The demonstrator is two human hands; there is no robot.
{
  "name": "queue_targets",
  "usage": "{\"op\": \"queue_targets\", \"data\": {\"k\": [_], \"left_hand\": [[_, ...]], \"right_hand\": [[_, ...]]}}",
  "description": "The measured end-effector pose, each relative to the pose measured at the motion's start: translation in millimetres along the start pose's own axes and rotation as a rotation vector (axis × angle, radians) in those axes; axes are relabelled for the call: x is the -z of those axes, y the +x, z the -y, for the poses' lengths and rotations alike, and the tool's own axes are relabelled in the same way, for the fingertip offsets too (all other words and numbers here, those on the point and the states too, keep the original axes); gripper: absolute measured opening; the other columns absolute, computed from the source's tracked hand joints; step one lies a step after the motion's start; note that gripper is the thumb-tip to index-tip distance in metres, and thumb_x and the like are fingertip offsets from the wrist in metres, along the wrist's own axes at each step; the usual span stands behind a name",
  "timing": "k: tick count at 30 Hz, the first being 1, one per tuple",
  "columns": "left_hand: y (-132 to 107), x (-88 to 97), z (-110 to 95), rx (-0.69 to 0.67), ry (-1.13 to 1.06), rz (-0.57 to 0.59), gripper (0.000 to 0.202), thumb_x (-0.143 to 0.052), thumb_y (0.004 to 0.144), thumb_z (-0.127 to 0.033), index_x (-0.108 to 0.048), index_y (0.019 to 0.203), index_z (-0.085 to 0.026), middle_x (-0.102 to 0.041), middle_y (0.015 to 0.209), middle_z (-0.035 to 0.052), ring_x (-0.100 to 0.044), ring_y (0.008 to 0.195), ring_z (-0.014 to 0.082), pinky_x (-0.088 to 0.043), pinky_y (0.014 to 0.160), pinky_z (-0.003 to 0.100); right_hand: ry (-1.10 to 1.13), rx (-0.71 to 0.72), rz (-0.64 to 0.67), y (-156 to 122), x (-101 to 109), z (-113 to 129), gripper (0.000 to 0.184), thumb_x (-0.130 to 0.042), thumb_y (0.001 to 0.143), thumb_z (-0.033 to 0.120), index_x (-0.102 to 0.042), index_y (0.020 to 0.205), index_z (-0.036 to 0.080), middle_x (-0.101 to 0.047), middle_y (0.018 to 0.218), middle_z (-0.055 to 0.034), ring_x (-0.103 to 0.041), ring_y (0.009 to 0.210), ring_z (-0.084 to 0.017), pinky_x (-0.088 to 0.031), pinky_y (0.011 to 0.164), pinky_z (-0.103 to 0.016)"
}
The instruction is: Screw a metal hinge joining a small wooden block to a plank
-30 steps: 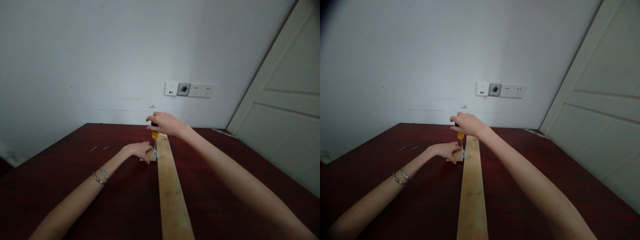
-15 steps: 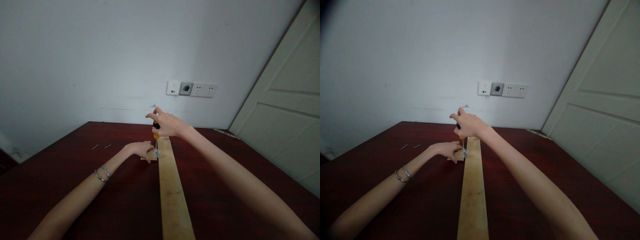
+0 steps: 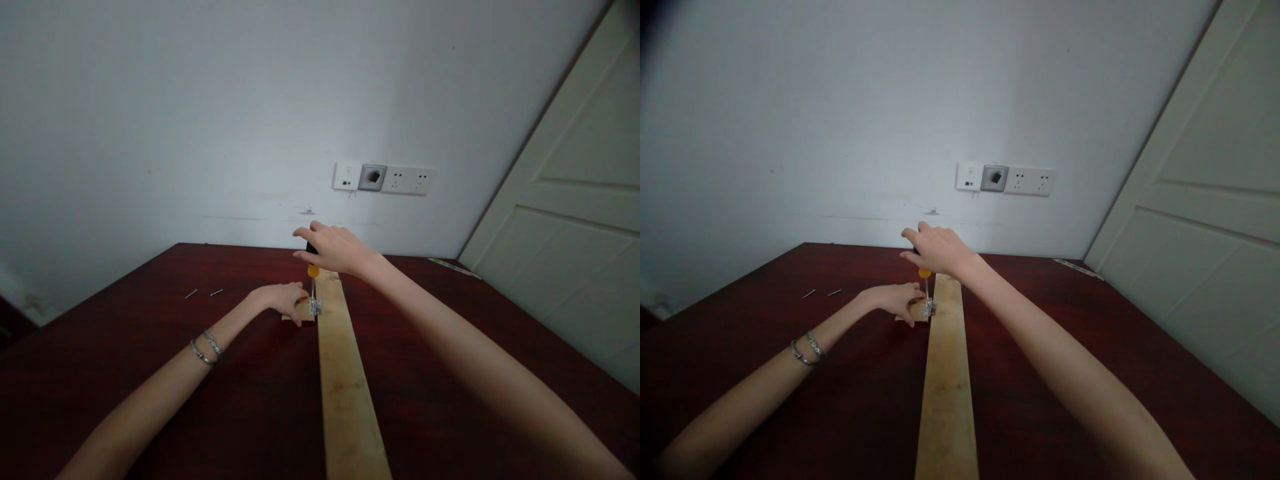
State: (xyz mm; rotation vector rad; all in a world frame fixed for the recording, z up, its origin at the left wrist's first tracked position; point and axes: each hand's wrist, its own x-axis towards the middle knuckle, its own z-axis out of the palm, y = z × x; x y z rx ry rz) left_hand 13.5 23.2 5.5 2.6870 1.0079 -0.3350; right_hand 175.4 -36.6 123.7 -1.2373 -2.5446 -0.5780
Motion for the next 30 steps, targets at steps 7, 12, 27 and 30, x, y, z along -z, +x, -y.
{"op": "queue_targets", "data": {"k": [7, 12, 27, 30], "left_hand": [[-0.2, -0.9, 1.2, 0.002, 0.024, -0.01, 0.069, -0.066, 0.057, -0.058, -0.056, 0.113, -0.019, -0.051, 0.109, 0.008, -0.053, 0.087, 0.0238, -0.041, 0.07, 0.029], [1.2, -2.1, 3.0, -0.015, 0.031, -0.024, 0.069, -0.066, 0.057, -0.06, -0.056, 0.113, -0.02, -0.051, 0.107, 0.0082, -0.052, 0.088, 0.0239, -0.041, 0.07, 0.029], [2.4, -3.6, 2.8, -0.019, 0.03, -0.032, 0.067, -0.07, 0.056, -0.057, -0.057, 0.112, -0.021, -0.051, 0.106, 0.0063, -0.052, 0.088, 0.0225, -0.042, 0.072, 0.027], [1.6, -2.2, 1.0, -0.003, 0.039, -0.026, 0.066, -0.07, 0.056, -0.056, -0.057, 0.111, -0.02, -0.052, 0.105, 0.0061, -0.053, 0.085, 0.0216, -0.041, 0.069, 0.026]], "right_hand": [[-0.023, -0.064, -0.023, 1.3, -1.4, 2.0, 0.05, -0.042, 0.084, 0.044, -0.043, 0.128, 0.023, -0.056, 0.111, -0.0113, -0.057, 0.073, -0.02, -0.03, 0.056, -0.028], [-0.017, -0.12, -0.017, 1.4, -4.2, 1.8, 0.045, -0.042, 0.084, 0.036, -0.044, 0.127, 0.024, -0.056, 0.111, -0.0107, -0.058, 0.075, -0.02, -0.031, 0.057, -0.029], [0.07, -0.093, -0.08, 1.4, -9.9, 2.3, 0.041, -0.036, 0.088, 0.04, -0.048, 0.124, 0.024, -0.058, 0.107, -0.0083, -0.057, 0.077, -0.019, -0.031, 0.06, -0.028], [0.09, -0.076, -0.079, 1.6, -8.6, 3.8, 0.039, -0.038, 0.086, 0.033, -0.05, 0.122, 0.024, -0.057, 0.109, -0.0081, -0.056, 0.08, -0.018, -0.031, 0.06, -0.028]]}}
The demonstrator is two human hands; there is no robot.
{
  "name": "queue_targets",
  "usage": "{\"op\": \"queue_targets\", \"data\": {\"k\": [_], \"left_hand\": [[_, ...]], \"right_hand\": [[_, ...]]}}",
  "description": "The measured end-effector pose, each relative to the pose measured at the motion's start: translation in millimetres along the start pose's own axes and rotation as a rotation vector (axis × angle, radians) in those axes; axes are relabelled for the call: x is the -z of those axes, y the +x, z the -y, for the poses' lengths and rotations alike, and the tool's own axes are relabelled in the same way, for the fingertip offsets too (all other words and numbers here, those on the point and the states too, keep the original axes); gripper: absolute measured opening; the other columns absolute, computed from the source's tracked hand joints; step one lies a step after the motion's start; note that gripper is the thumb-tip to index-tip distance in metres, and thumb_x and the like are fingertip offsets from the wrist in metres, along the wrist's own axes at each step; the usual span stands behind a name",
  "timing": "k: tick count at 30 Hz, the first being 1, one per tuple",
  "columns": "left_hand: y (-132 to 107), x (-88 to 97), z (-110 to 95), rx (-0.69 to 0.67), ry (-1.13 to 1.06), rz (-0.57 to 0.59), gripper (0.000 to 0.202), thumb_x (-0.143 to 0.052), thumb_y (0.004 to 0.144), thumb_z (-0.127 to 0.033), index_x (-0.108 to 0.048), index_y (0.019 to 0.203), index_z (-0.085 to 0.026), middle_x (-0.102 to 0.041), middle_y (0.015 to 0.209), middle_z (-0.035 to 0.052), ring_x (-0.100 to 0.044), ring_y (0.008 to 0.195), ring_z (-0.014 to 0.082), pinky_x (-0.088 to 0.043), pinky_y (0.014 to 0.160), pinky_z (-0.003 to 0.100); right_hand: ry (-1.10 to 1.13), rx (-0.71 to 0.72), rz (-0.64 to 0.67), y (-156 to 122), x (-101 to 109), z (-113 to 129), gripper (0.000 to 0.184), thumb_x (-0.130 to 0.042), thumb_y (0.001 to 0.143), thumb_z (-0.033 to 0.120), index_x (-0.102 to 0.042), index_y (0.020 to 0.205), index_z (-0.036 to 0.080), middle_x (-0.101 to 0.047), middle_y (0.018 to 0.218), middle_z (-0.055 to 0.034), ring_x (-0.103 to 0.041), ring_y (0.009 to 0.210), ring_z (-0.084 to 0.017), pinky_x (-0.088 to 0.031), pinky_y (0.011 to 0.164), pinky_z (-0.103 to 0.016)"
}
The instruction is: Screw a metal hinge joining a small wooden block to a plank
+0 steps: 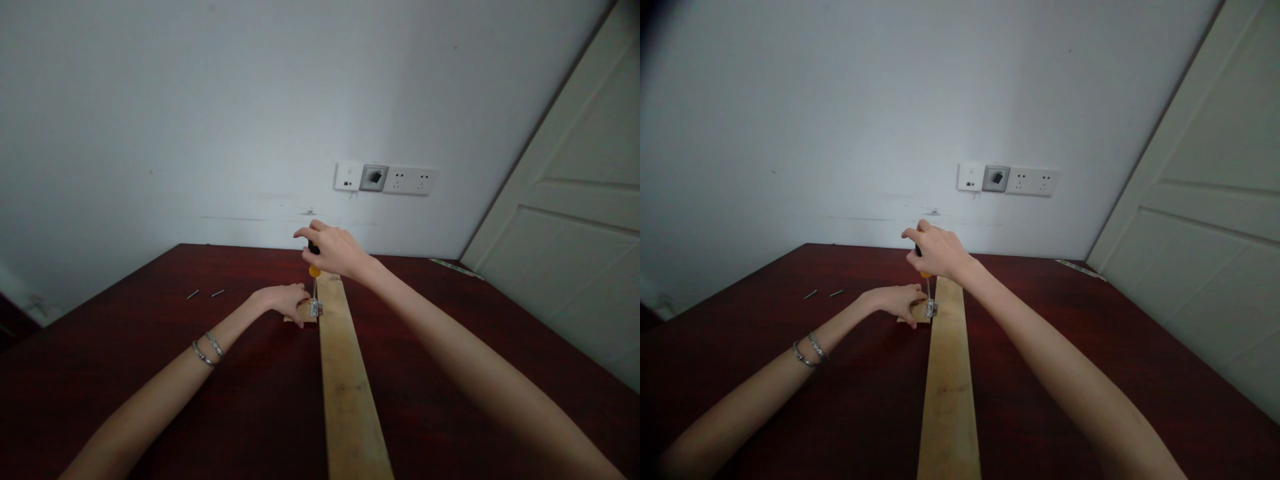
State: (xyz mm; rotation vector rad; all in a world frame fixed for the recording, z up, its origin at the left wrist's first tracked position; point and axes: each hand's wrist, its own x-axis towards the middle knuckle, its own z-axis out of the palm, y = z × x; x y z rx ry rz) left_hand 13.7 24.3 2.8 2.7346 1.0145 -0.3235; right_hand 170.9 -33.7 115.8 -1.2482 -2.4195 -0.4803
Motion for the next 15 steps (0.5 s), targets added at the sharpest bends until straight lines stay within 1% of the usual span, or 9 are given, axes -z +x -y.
{"op": "queue_targets", "data": {"k": [1, 3, 6, 8, 10, 12, 14, 15], "left_hand": [[-0.4, 0.7, -0.8, 0.004, 0.005, 0.004, 0.066, -0.07, 0.057, -0.056, -0.057, 0.11, -0.02, -0.052, 0.104, 0.0062, -0.053, 0.084, 0.0215, -0.041, 0.068, 0.026], [-1.4, 2.2, -2.3, 0.006, 0.008, 0.009, 0.066, -0.07, 0.057, -0.056, -0.057, 0.111, -0.02, -0.052, 0.105, 0.0065, -0.053, 0.084, 0.0216, -0.041, 0.068, 0.027], [-2.6, 3.8, -3.9, 0.0, 0.005, 0.007, 0.066, -0.069, 0.058, -0.057, -0.057, 0.112, -0.02, -0.052, 0.105, 0.0067, -0.053, 0.086, 0.0224, -0.041, 0.069, 0.027], [-2.9, 4.2, -4.4, -0.002, 0.008, 0.007, 0.065, -0.069, 0.058, -0.057, -0.057, 0.11, -0.02, -0.052, 0.104, 0.0069, -0.053, 0.086, 0.0228, -0.041, 0.068, 0.027], [-2.6, 3.9, -4.5, 0.002, 0.012, 0.011, 0.064, -0.069, 0.058, -0.057, -0.057, 0.109, -0.02, -0.052, 0.104, 0.007, -0.053, 0.085, 0.0228, -0.041, 0.067, 0.027], [-2.0, 3.0, -4.0, 0.009, 0.012, 0.012, 0.064, -0.07, 0.058, -0.056, -0.057, 0.109, -0.019, -0.052, 0.104, 0.0069, -0.053, 0.084, 0.0226, -0.041, 0.067, 0.028], [-1.4, 1.9, -3.2, 0.005, 0.009, 0.004, 0.065, -0.07, 0.058, -0.056, -0.057, 0.11, -0.02, -0.052, 0.104, 0.0067, -0.053, 0.084, 0.0226, -0.042, 0.067, 0.028], [-1.2, 1.4, -2.9, 0.0, 0.008, -0.002, 0.065, -0.07, 0.058, -0.056, -0.057, 0.111, -0.02, -0.052, 0.104, 0.0066, -0.053, 0.084, 0.0226, -0.042, 0.067, 0.028]], "right_hand": [[0.004, 0.006, 0.0, 0.1, 0.5, 0.5, 0.041, -0.04, 0.084, 0.032, -0.049, 0.123, 0.024, -0.056, 0.112, -0.0087, -0.056, 0.082, -0.019, -0.032, 0.061, -0.028], [-0.006, 0.005, 0.001, 0.7, 1.4, 1.0, 0.045, -0.043, 0.083, 0.036, -0.047, 0.126, 0.023, -0.054, 0.114, -0.0099, -0.056, 0.084, -0.02, -0.032, 0.061, -0.028], [-0.055, -0.019, 0.025, 2.4, 1.9, 0.6, 0.044, -0.039, 0.086, 0.044, -0.049, 0.123, 0.023, -0.058, 0.108, -0.0104, -0.056, 0.079, -0.021, -0.031, 0.059, -0.029], [-0.077, -0.026, 0.043, 3.3, 1.9, -0.1, 0.04, -0.037, 0.088, 0.04, -0.05, 0.121, 0.023, -0.059, 0.106, -0.0099, -0.057, 0.075, -0.02, -0.03, 0.058, -0.029], [-0.08, -0.017, 0.038, 3.7, 1.6, -0.7, 0.039, -0.04, 0.087, 0.035, -0.049, 0.122, 0.025, -0.058, 0.11, -0.0094, -0.057, 0.075, -0.019, -0.029, 0.058, -0.029], [-0.078, -0.012, 0.02, 3.8, 0.9, -1.2, 0.043, -0.043, 0.085, 0.038, -0.046, 0.126, 0.025, -0.056, 0.113, -0.0099, -0.058, 0.074, -0.019, -0.03, 0.057, -0.029], [-0.079, -0.023, 0.016, 4.2, 0.0, -1.6, 0.046, -0.042, 0.085, 0.045, -0.046, 0.126, 0.023, -0.057, 0.11, -0.0112, -0.058, 0.076, -0.021, -0.031, 0.058, -0.029], [-0.077, -0.028, 0.021, 4.4, -0.4, -1.8, 0.045, -0.04, 0.086, 0.046, -0.047, 0.124, 0.022, -0.058, 0.107, -0.0114, -0.058, 0.077, -0.021, -0.032, 0.059, -0.029]]}}
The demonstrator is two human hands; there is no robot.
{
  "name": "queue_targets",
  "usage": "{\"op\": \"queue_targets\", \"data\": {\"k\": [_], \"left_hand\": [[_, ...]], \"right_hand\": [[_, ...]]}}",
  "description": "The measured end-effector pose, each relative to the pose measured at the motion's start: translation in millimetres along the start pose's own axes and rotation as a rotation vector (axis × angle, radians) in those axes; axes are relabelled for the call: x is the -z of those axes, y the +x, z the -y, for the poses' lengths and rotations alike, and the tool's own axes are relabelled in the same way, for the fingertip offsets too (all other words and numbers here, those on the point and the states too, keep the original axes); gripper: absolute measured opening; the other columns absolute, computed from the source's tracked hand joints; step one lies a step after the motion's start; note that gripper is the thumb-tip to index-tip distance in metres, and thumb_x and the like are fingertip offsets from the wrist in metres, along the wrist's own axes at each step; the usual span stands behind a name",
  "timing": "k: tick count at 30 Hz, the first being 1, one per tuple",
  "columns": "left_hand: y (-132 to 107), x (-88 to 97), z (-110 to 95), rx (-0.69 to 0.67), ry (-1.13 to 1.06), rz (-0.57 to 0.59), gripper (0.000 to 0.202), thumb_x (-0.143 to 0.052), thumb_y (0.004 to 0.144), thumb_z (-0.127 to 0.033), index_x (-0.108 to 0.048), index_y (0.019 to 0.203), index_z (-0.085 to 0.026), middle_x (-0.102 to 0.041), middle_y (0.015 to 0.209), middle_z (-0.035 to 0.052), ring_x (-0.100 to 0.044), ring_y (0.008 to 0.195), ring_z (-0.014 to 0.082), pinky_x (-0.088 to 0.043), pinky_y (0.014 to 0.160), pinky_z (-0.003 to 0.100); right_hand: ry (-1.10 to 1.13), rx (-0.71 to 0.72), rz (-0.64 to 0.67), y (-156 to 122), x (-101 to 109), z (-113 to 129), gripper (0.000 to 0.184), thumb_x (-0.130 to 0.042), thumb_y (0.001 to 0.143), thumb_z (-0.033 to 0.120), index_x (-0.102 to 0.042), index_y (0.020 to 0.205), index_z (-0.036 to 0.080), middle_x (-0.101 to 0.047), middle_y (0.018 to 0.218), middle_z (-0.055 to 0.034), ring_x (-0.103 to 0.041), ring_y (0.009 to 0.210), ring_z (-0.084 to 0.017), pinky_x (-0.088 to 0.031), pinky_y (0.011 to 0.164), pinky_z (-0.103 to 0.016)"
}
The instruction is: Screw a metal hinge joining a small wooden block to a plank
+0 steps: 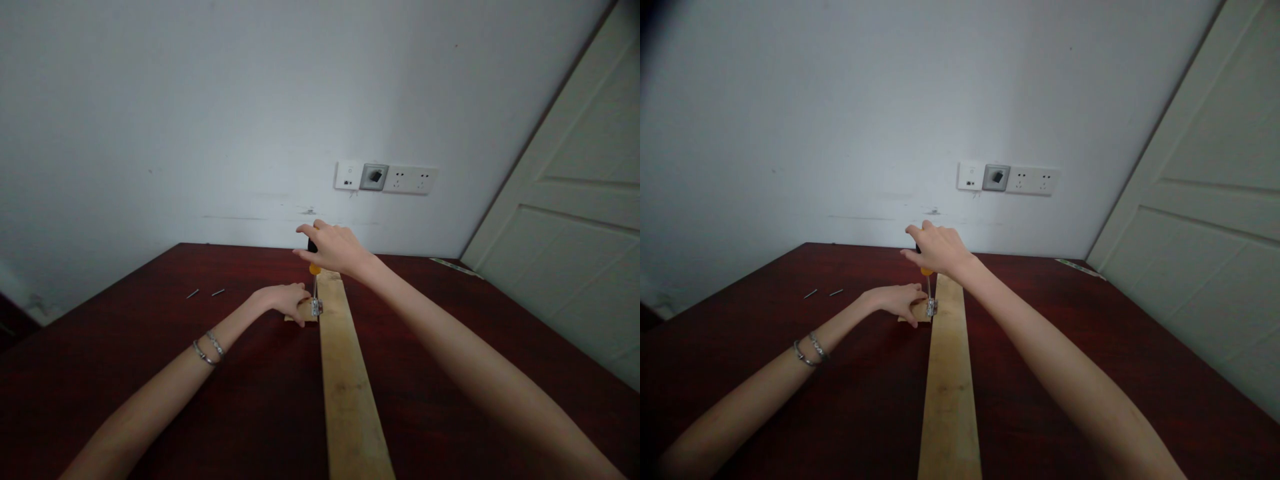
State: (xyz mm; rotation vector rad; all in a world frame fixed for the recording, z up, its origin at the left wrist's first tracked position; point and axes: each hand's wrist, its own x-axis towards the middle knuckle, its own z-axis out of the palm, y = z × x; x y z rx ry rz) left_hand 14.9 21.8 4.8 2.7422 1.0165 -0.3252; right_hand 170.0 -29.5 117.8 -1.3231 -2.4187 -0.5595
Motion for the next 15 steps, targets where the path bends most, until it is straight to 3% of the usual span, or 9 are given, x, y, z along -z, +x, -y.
{"op": "queue_targets", "data": {"k": [4, 7, 12, 15], "left_hand": [[-0.1, -0.1, 0.2, -0.012, 0.004, 0.003, 0.065, -0.068, 0.059, -0.058, -0.057, 0.111, -0.02, -0.052, 0.103, 0.007, -0.053, 0.084, 0.0226, -0.041, 0.066, 0.027], [-0.4, 0.7, -0.3, -0.006, 0.006, 0.009, 0.067, -0.068, 0.059, -0.058, -0.057, 0.113, -0.019, -0.052, 0.105, 0.0081, -0.052, 0.085, 0.0233, -0.04, 0.066, 0.028], [-0.1, 0.6, -0.3, -0.001, -0.001, 0.017, 0.067, -0.068, 0.059, -0.058, -0.057, 0.112, -0.02, -0.052, 0.106, 0.0077, -0.052, 0.086, 0.0226, -0.04, 0.067, 0.027], [-0.2, 0.5, -0.5, -0.006, 0.003, 0.011, 0.064, -0.068, 0.059, -0.058, -0.058, 0.11, -0.019, -0.052, 0.103, 0.0075, -0.052, 0.085, 0.023, -0.04, 0.067, 0.027]], "right_hand": [[0.024, 0.007, 0.001, 0.3, -0.8, -0.1, 0.039, -0.04, 0.087, 0.035, -0.048, 0.123, 0.022, -0.059, 0.106, -0.01, -0.059, 0.079, -0.02, -0.033, 0.061, -0.029], [0.026, -0.013, -0.003, -0.1, -0.9, 0.2, 0.047, -0.044, 0.084, 0.039, -0.043, 0.127, 0.023, -0.056, 0.111, -0.0109, -0.059, 0.078, -0.021, -0.033, 0.06, -0.029], [0.059, -0.023, 0.016, -0.3, -1.4, -0.1, 0.041, -0.041, 0.085, 0.033, -0.046, 0.124, 0.022, -0.057, 0.109, -0.0107, -0.059, 0.079, -0.02, -0.035, 0.062, -0.029], [0.058, -0.02, -0.004, -0.1, -1.6, -0.3, 0.045, -0.045, 0.084, 0.039, -0.045, 0.125, 0.021, -0.056, 0.111, -0.0113, -0.059, 0.079, -0.021, -0.036, 0.062, -0.029]]}}
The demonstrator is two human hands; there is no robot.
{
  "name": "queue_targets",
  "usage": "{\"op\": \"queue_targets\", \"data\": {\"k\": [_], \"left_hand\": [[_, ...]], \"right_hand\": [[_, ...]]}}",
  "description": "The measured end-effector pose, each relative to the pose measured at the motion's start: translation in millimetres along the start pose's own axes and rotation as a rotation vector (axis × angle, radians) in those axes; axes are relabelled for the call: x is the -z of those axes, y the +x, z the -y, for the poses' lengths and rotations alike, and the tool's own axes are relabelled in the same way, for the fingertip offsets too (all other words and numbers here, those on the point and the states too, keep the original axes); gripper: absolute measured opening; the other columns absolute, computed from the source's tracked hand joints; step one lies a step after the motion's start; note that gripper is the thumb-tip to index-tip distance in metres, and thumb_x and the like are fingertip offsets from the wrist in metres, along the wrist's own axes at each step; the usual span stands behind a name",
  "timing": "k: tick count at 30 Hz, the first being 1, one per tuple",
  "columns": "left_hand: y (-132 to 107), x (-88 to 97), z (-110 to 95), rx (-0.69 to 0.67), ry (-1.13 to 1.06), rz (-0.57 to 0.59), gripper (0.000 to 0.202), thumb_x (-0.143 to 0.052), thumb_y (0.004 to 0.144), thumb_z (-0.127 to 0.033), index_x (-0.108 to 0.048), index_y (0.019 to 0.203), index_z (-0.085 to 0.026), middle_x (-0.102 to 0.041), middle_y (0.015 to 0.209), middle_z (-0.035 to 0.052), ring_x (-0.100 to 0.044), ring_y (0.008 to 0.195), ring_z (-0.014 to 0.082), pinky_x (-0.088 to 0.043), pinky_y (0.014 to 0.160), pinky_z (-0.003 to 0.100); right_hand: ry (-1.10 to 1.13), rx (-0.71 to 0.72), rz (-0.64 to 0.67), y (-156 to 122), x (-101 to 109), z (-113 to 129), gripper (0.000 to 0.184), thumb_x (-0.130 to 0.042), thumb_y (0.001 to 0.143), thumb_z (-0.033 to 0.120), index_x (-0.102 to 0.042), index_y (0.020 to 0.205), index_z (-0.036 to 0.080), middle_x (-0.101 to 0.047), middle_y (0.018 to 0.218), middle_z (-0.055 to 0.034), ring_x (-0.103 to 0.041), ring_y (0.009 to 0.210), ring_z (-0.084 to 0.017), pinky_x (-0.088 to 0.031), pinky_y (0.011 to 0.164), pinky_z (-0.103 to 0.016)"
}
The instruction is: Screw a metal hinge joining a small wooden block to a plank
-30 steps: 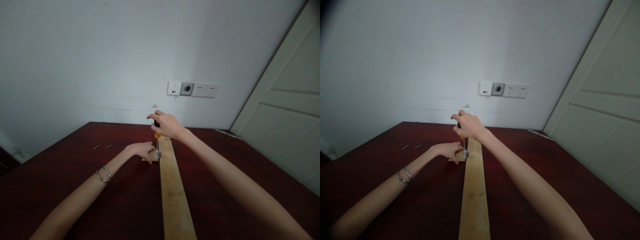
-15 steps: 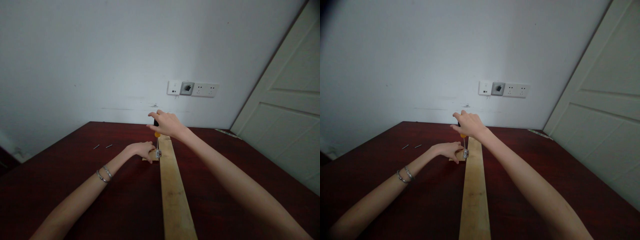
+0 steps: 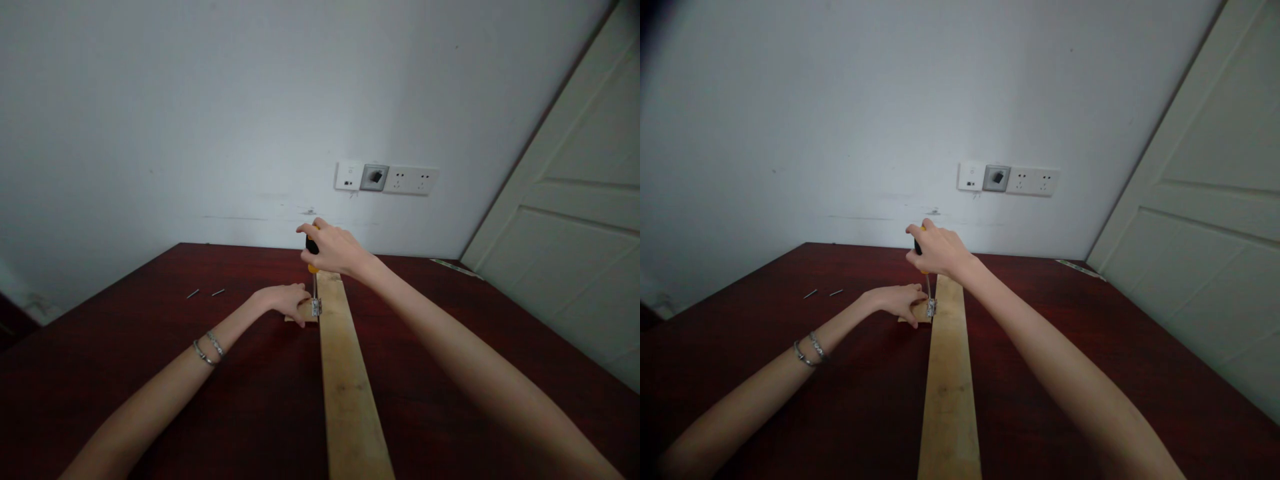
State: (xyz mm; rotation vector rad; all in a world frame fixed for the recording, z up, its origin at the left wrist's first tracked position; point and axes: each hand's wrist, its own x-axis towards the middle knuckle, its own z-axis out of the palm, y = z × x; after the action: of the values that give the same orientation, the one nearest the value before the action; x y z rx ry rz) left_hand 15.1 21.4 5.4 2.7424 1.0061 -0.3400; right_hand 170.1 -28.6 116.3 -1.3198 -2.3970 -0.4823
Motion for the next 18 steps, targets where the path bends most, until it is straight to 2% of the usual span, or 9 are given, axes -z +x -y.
{"op": "queue_targets", "data": {"k": [2, 6, 18], "left_hand": [[-0.3, 0.2, -0.2, -0.008, 0.004, -0.006, 0.065, -0.068, 0.059, -0.058, -0.057, 0.11, -0.019, -0.051, 0.103, 0.0077, -0.053, 0.085, 0.0231, -0.041, 0.067, 0.028], [-0.5, 0.3, -0.1, -0.021, 0.001, -0.004, 0.064, -0.067, 0.059, -0.058, -0.057, 0.109, -0.019, -0.052, 0.104, 0.0078, -0.053, 0.085, 0.0231, -0.041, 0.07, 0.028], [0.1, -0.4, -0.6, -0.012, -0.02, 0.004, 0.063, -0.069, 0.059, -0.054, -0.057, 0.11, -0.019, -0.051, 0.106, 0.0075, -0.052, 0.087, 0.0226, -0.041, 0.072, 0.027]], "right_hand": [[-0.01, -0.014, 0.002, 0.7, 0.0, 0.0, 0.043, -0.043, 0.086, 0.041, -0.048, 0.122, 0.02, -0.057, 0.109, -0.0115, -0.059, 0.079, -0.021, -0.036, 0.063, -0.03], [0.023, -0.02, 0.011, 2.7, -0.2, -0.7, 0.036, -0.041, 0.088, 0.033, -0.05, 0.12, 0.019, -0.059, 0.107, -0.0115, -0.058, 0.083, -0.02, -0.037, 0.067, -0.029], [0.116, 0.01, -0.054, 1.4, -3.6, -5.3, 0.041, -0.041, 0.084, 0.028, -0.049, 0.123, 0.016, -0.057, 0.109, -0.0117, -0.056, 0.08, -0.019, -0.037, 0.069, -0.029]]}}
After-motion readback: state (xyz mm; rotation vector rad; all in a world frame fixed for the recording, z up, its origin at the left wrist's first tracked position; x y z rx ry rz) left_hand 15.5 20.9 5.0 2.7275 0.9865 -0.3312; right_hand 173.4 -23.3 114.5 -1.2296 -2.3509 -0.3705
